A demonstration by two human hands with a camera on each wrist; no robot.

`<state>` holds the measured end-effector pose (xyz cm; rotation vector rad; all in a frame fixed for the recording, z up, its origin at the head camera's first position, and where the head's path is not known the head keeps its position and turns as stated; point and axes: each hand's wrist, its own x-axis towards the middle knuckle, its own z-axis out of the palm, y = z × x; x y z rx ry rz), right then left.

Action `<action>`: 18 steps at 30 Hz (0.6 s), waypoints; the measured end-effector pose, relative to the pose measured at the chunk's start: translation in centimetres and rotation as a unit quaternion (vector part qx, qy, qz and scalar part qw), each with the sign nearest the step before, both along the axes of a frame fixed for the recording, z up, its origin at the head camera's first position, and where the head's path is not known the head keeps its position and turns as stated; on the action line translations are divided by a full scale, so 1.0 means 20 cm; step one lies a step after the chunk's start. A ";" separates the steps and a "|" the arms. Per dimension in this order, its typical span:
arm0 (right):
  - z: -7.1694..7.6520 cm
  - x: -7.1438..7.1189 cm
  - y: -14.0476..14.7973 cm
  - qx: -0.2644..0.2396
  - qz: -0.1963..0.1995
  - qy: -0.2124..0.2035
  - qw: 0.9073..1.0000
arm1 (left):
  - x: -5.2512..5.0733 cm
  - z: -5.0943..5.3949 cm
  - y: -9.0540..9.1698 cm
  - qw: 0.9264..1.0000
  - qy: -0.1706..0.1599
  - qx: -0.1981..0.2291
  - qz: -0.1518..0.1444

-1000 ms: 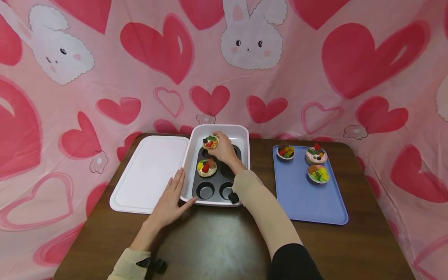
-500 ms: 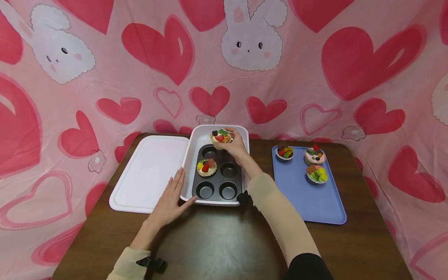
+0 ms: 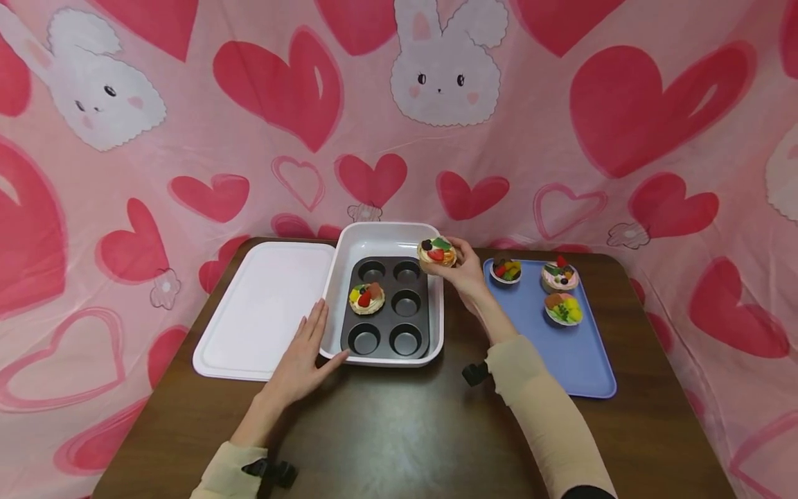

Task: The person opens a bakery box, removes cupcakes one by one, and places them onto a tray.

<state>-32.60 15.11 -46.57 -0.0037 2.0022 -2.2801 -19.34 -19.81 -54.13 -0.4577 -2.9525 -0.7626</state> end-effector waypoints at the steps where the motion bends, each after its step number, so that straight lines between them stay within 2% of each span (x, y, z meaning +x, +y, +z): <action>1: -0.01 0.01 0.03 -0.005 -0.003 0.002 1.000 | 0.00 0.00 0.00 1.000 0.001 0.000 0.000; 12: -0.06 0.14 0.30 -0.022 -0.027 0.027 0.999 | 0.00 -0.01 0.00 1.000 -0.006 0.000 0.002; 18: -0.10 0.20 0.45 0.003 -0.038 0.014 0.999 | 0.00 -0.01 0.00 1.000 -0.005 0.000 0.002</action>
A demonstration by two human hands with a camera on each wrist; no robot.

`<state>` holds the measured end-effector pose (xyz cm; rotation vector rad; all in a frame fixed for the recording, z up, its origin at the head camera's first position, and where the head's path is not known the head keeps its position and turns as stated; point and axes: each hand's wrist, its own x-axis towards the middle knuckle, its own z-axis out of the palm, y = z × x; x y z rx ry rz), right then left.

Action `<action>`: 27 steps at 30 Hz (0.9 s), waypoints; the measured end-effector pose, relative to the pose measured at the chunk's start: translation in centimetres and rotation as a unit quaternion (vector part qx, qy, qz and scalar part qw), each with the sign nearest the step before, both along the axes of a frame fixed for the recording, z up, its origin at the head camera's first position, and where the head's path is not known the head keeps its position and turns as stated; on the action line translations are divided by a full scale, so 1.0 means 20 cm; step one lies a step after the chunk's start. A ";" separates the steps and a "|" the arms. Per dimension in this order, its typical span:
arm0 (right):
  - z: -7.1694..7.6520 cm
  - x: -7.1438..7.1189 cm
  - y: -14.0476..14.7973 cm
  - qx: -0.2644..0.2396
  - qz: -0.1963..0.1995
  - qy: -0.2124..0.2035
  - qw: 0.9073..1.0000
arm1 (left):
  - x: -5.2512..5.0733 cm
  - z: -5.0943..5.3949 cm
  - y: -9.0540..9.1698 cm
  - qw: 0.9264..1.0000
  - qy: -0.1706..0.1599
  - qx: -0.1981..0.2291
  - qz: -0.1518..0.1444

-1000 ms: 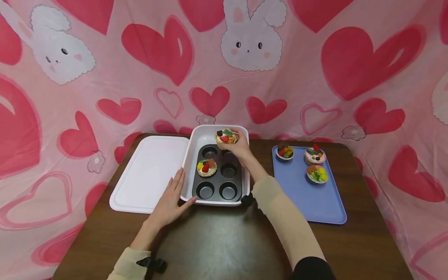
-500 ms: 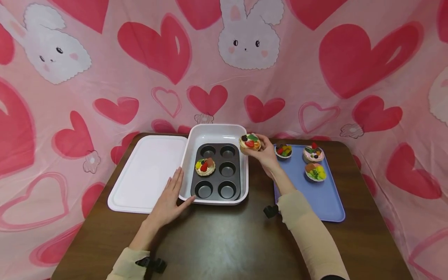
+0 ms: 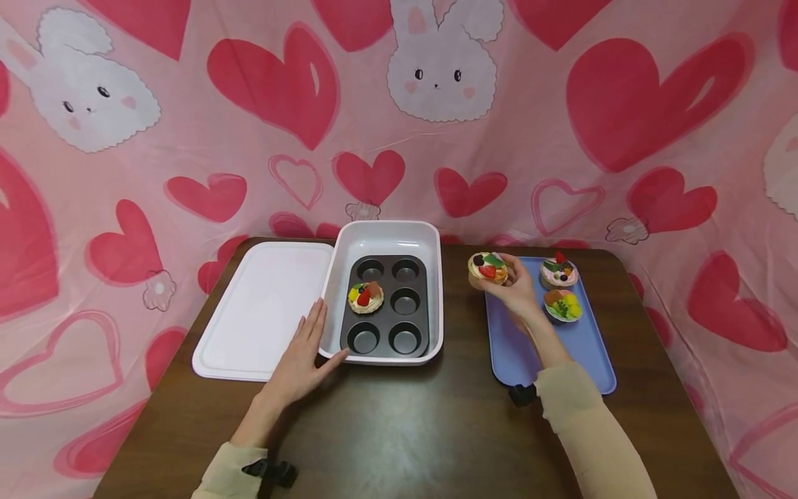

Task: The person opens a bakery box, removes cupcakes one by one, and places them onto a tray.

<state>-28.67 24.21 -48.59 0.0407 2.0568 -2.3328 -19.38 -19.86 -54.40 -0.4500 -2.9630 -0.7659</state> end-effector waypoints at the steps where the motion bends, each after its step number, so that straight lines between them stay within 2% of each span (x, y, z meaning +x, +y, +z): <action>1: -0.01 0.01 0.02 0.010 -0.002 -0.001 1.000 | 0.00 0.00 0.00 1.000 0.000 0.000 0.000; 8: -0.09 0.03 0.15 0.070 -0.030 -0.016 0.997 | 0.00 0.00 0.00 1.000 -0.003 0.002 0.002; 15: -0.15 0.05 0.20 0.105 -0.033 -0.019 0.994 | 0.00 0.00 0.00 1.000 0.003 -0.001 0.000; 21: -0.19 0.05 0.21 0.224 -0.024 -0.032 0.974 | 0.00 0.00 0.00 1.000 0.002 0.001 -0.002; 25: -0.23 0.05 0.21 0.249 -0.020 -0.029 0.968 | 0.00 0.00 0.00 1.000 0.001 0.001 -0.002; 27: -0.25 0.04 0.20 0.249 -0.022 -0.020 0.968 | 0.00 0.00 0.00 1.000 0.001 0.001 -0.002</action>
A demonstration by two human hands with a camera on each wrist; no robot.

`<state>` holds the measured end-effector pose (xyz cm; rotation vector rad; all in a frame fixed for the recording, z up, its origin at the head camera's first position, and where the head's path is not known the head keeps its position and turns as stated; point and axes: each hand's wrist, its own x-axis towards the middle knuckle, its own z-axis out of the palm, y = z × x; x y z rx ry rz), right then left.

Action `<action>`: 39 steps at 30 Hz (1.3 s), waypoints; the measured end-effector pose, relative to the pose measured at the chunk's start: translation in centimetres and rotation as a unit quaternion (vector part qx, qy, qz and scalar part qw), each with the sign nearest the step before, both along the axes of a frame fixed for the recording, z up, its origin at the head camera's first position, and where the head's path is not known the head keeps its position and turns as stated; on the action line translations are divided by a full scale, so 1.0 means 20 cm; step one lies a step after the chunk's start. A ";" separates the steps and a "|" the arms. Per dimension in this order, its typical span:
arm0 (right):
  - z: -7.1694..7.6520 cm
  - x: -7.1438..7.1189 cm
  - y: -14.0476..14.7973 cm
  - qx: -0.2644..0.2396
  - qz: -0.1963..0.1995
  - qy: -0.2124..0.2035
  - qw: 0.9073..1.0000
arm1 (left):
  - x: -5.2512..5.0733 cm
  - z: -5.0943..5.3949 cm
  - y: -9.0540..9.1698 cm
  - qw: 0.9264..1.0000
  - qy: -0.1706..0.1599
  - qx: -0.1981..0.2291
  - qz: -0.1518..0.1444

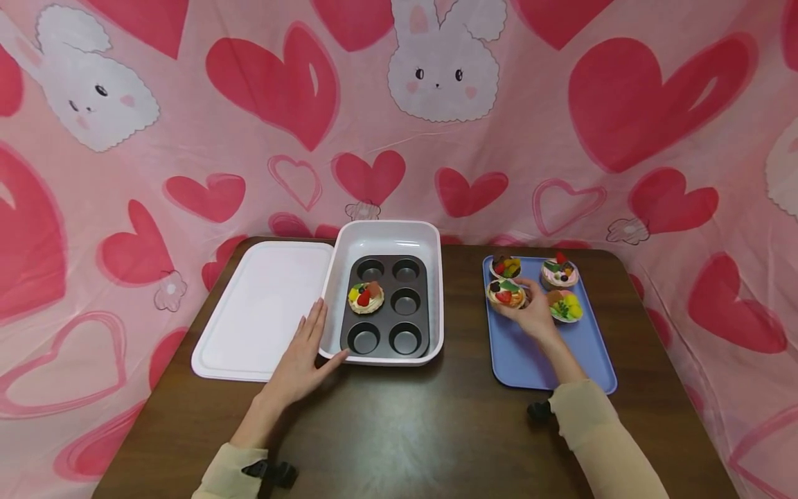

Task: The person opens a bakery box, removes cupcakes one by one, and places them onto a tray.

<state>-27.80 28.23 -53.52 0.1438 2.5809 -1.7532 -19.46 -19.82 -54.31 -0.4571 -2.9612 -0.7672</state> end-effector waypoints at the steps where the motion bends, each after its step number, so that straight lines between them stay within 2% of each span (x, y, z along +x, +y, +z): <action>1: -0.01 0.00 0.00 -0.002 0.001 0.006 1.000 | 0.00 0.00 0.00 1.000 0.000 0.000 -0.001; 6: -0.01 0.01 -0.02 0.009 0.011 0.022 1.000 | 0.00 0.00 0.00 1.000 0.003 -0.002 -0.003; 11: -0.02 0.02 -0.01 0.061 0.013 0.044 0.997 | 0.00 0.00 0.00 1.000 0.003 -0.003 -0.004; 15: -0.01 0.03 -0.01 0.123 0.020 0.065 0.990 | 0.00 0.00 0.00 1.000 0.005 -0.001 -0.004; 22: 0.01 0.05 -0.02 0.245 0.045 0.108 0.963 | 0.00 0.00 0.00 1.000 0.005 -0.002 -0.005; 24: 0.02 0.06 -0.02 0.279 0.051 0.115 0.952 | 0.00 0.00 0.00 1.000 0.005 -0.003 -0.005; 26: 0.03 0.07 -0.03 0.320 0.056 0.126 0.937 | 0.00 0.00 0.00 1.000 0.005 -0.003 -0.005; 30: 0.04 0.08 -0.03 0.403 0.064 0.155 0.900 | 0.00 0.00 0.00 1.000 0.006 -0.003 -0.005; 32: 0.04 0.08 -0.02 0.424 0.068 0.165 0.888 | 0.00 0.00 0.00 1.000 0.006 -0.002 -0.004; 34: 0.05 0.08 -0.02 0.433 0.070 0.168 0.883 | 0.00 0.01 0.00 1.000 0.009 -0.001 -0.005; 39: 0.06 0.08 -0.05 0.424 0.073 0.205 0.879 | 0.01 0.01 0.00 1.000 0.010 -0.001 -0.005</action>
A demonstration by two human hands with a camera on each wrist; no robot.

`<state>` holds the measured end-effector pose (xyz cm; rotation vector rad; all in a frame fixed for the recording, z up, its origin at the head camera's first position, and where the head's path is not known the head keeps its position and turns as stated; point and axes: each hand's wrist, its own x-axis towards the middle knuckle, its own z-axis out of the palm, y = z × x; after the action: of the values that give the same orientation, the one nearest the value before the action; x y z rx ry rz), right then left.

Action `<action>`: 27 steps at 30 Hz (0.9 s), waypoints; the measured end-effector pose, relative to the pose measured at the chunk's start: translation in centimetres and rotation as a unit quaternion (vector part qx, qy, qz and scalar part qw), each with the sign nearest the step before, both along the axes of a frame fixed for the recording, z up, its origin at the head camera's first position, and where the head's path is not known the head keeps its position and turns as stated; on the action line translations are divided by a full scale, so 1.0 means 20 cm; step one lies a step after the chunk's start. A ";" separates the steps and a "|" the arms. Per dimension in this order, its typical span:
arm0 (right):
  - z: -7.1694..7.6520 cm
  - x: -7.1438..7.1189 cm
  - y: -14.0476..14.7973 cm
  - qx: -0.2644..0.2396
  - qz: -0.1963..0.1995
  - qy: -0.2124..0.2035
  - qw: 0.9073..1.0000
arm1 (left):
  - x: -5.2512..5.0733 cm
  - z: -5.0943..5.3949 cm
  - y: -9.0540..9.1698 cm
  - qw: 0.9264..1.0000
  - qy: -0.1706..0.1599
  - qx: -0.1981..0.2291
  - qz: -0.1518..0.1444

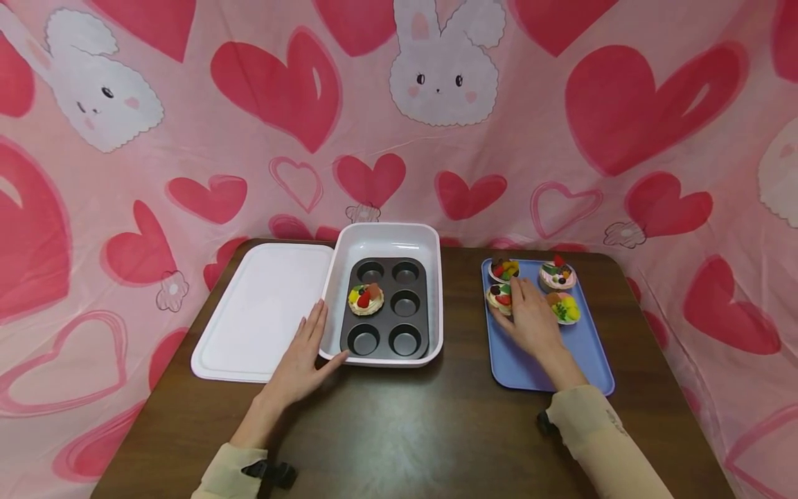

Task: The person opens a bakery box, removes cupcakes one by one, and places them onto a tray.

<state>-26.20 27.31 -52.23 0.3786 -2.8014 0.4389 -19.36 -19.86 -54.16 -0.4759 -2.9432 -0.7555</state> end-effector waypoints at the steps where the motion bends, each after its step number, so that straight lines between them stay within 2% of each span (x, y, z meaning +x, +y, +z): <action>1: 0.00 0.00 -0.01 -0.003 0.004 0.007 1.000 | 0.00 0.00 0.00 1.000 -0.002 -0.001 0.001; 5: 0.03 0.00 -0.08 -0.009 0.022 0.026 0.999 | 0.00 -0.01 0.00 1.000 -0.001 -0.010 0.004; 9: 0.06 0.00 -0.18 0.009 0.046 0.032 0.998 | 0.00 -0.01 0.00 1.000 0.006 -0.017 0.005; 19: 0.13 -0.04 -0.53 0.018 0.133 0.014 0.991 | 0.00 -0.01 0.00 1.000 0.015 -0.011 0.006; 24: 0.13 -0.07 -0.69 0.002 0.156 -0.042 0.987 | 0.00 -0.02 0.00 1.000 0.019 -0.010 0.004; 27: 0.11 -0.09 -0.77 -0.020 0.167 -0.089 0.982 | 0.00 -0.01 0.00 1.000 0.016 -0.012 0.005</action>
<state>-28.03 11.91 -49.99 0.8461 -2.8990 0.6286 -19.35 -19.81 -54.37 -0.4694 -2.9259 -0.7065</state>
